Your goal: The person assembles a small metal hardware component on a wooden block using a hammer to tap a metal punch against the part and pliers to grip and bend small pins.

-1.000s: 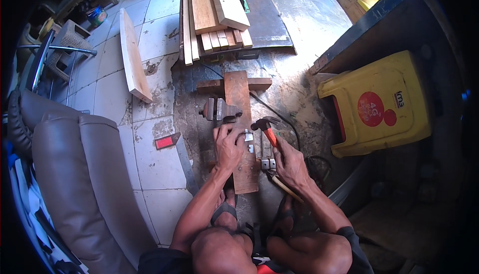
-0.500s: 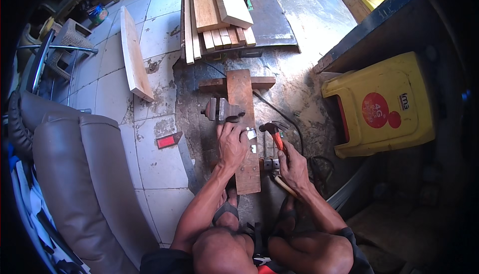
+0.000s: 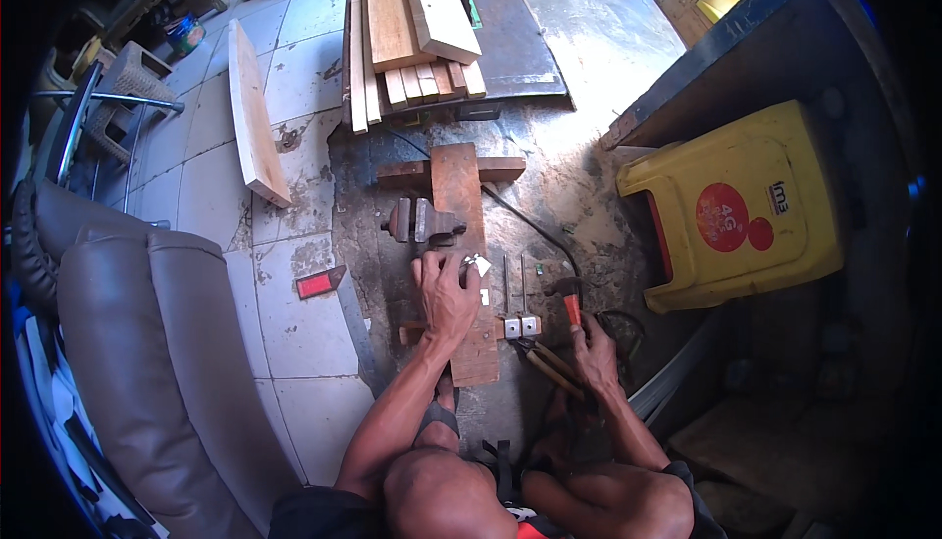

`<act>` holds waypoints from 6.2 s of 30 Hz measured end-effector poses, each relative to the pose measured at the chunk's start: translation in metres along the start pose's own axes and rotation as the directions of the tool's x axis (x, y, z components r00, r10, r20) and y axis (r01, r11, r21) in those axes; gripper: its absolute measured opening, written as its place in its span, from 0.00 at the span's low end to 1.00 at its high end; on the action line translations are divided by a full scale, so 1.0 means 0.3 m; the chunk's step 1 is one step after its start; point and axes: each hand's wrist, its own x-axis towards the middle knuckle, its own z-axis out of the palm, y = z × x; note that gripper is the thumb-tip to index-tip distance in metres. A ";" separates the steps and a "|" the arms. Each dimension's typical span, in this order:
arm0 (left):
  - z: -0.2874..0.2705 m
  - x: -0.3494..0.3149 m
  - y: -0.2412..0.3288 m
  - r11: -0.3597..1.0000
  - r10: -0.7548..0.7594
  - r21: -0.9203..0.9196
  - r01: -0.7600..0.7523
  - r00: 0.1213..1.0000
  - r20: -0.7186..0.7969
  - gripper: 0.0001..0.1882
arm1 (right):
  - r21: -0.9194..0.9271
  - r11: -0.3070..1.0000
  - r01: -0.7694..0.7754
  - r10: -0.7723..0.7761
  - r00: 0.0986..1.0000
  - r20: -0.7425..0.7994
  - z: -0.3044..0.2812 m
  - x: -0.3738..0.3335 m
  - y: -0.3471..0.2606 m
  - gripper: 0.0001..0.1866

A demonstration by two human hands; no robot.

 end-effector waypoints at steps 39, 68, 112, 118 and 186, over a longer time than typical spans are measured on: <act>-0.042 0.022 -0.019 0.999 0.038 0.005 -0.039 0.984 0.174 0.13 | -0.404 0.854 0.327 -0.248 0.939 0.237 0.034 -0.099 0.171 0.30; -0.222 0.053 0.255 0.658 0.095 -0.708 0.258 0.903 0.418 0.10 | 0.444 0.869 -0.218 -0.203 0.661 0.723 -0.271 -0.145 -0.152 0.34; -0.306 0.059 0.389 0.789 0.136 -0.607 0.097 0.935 0.327 0.09 | 0.533 0.806 -0.258 -0.234 0.688 0.687 -0.355 -0.206 -0.309 0.20; -0.374 0.055 0.420 0.854 0.245 -0.500 -0.145 0.959 0.141 0.11 | 0.658 0.608 -0.444 -0.381 0.564 0.733 -0.319 -0.197 -0.366 0.23; -0.397 0.068 0.379 0.601 0.001 -0.721 0.345 0.902 0.432 0.10 | 0.726 0.564 -0.394 -0.513 0.522 0.682 -0.261 -0.203 -0.333 0.23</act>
